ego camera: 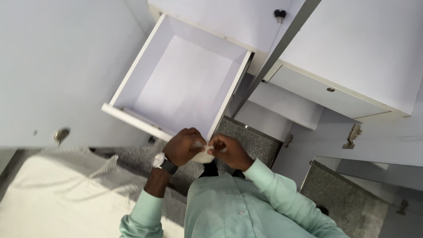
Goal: The person opens a white wall-mounted cabinet and wipes the interior of a drawer with a cloth. They then close the drawer and wipe the exterior surfaces of the cabinet doors and the top of the unit.
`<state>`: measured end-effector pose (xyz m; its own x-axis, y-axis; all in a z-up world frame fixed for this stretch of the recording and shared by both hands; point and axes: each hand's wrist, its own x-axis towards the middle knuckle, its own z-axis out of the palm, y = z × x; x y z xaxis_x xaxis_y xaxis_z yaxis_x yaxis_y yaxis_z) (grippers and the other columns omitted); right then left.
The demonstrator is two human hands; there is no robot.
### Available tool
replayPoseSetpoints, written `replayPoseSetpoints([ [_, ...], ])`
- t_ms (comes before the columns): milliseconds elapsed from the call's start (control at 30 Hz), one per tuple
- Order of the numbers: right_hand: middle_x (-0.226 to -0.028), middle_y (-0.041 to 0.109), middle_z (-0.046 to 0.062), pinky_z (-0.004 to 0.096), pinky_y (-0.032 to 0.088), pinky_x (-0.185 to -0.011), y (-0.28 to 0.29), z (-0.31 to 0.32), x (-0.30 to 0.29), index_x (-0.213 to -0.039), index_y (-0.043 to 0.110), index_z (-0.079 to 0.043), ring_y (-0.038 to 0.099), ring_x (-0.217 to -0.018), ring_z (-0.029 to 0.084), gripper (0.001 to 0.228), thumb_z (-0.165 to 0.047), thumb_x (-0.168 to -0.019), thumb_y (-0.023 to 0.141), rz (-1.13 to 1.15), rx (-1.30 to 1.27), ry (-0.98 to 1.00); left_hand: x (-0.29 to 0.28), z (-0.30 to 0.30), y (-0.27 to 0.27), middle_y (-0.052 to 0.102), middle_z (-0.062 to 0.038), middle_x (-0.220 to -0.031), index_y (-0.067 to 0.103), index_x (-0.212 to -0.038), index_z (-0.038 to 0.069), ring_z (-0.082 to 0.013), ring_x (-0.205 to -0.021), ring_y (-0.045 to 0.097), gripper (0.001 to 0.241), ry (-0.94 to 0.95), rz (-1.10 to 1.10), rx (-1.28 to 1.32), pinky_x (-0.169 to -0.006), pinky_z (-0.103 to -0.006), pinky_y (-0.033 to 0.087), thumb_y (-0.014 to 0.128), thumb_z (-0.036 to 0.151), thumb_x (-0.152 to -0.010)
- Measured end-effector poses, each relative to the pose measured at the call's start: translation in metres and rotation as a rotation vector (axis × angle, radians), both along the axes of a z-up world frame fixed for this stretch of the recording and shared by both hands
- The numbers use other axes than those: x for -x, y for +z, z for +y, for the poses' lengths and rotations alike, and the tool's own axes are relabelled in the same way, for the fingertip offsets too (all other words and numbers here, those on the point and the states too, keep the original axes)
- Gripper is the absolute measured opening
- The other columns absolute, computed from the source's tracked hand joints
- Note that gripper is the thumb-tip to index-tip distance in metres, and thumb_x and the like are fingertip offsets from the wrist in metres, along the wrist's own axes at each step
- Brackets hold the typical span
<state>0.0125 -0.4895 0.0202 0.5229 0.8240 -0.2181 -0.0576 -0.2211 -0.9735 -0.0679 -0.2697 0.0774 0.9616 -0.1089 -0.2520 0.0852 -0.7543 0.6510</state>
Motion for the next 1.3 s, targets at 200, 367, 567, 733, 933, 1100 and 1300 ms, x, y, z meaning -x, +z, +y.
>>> replayPoseSetpoints([
  [200, -0.095, 0.063, 0.006, 0.030, 0.053, -0.075, 0.006, 0.001, -0.029, -0.115, 0.069, -0.008, 0.059, -0.083, 0.013, 0.022, -0.010, -0.094, 0.077, -0.053, 0.028, -0.139, -0.053, 0.035, -0.026, 0.067, -0.010, -0.111, 0.071, -0.106, 0.009, -0.0310, -0.106, 0.063, 0.022, -0.188, -0.078, 0.140, -0.087, -0.0441, 0.054, 0.072, 0.026, -0.093],
  [367, -0.111, 0.061, 0.009, 0.033, 0.055, -0.080, 0.067, 0.031, -0.059, -0.107, 0.071, -0.008, 0.066, -0.097, 0.023, 0.023, -0.002, -0.086, 0.078, -0.514, 0.102, -0.387, -0.114, 0.041, -0.016, 0.069, -0.009, -0.091, 0.068, -0.098, 0.009, -0.0292, -0.087, 0.067, 0.016, -0.218, -0.082, 0.183, -0.077, -0.0439, 0.053, 0.070, 0.024, -0.096],
  [567, -0.123, 0.065, 0.012, 0.040, 0.057, -0.093, 0.068, 0.068, -0.134, -0.101, 0.076, -0.006, 0.067, -0.110, 0.029, 0.019, -0.001, -0.083, 0.079, -1.276, 0.378, -0.589, -0.184, 0.011, -0.062, 0.067, -0.010, -0.078, 0.054, -0.099, 0.006, -0.0209, -0.067, 0.068, 0.017, 0.132, -0.187, 0.556, -0.063, -0.0336, 0.053, 0.070, 0.012, -0.097],
  [733, -0.123, 0.067, 0.013, 0.042, 0.057, -0.099, 0.048, 0.091, -0.174, -0.104, 0.073, 0.001, 0.068, -0.114, 0.033, 0.024, -0.004, -0.080, 0.076, -1.601, 0.475, -0.615, -0.230, -0.012, -0.099, 0.073, -0.009, -0.089, 0.058, -0.102, 0.007, -0.0204, -0.076, 0.073, 0.009, 0.328, -0.335, 0.611, -0.066, -0.0319, 0.058, 0.065, 0.005, -0.096],
  [933, -0.111, 0.070, 0.016, 0.042, 0.057, -0.086, -0.001, 0.088, -0.191, -0.104, 0.075, 0.002, 0.068, -0.100, 0.035, 0.025, -0.001, -0.079, 0.074, -1.235, 0.460, -0.638, -0.229, -0.024, -0.096, 0.069, -0.015, -0.093, 0.074, -0.097, 0.011, -0.0367, -0.082, 0.068, 0.022, 0.366, -0.582, 0.132, -0.072, -0.0441, 0.056, 0.072, 0.005, -0.076],
  [1100, -0.116, 0.070, 0.016, 0.041, 0.057, -0.091, -0.013, 0.091, -0.210, -0.108, 0.073, 0.005, 0.067, -0.106, 0.036, 0.016, 0.003, -0.092, 0.070, -1.121, 0.346, -0.773, -0.226, -0.035, -0.082, 0.072, -0.013, -0.096, 0.074, -0.103, 0.007, -0.0324, -0.081, 0.070, 0.016, 0.462, -0.325, 0.315, -0.073, -0.0438, 0.056, 0.067, 0.005, -0.088],
  [1300, -0.114, 0.071, 0.016, 0.043, 0.057, -0.091, -0.009, 0.091, -0.212, -0.104, 0.075, 0.004, 0.067, -0.104, 0.036, 0.016, 0.004, -0.090, 0.069, -1.097, 0.422, -0.721, -0.231, -0.030, -0.100, 0.072, -0.014, -0.085, 0.077, -0.087, 0.007, -0.0354, -0.081, 0.070, 0.009, 0.436, -0.358, 0.243, -0.072, -0.0453, 0.056, 0.071, 0.006, -0.080],
])
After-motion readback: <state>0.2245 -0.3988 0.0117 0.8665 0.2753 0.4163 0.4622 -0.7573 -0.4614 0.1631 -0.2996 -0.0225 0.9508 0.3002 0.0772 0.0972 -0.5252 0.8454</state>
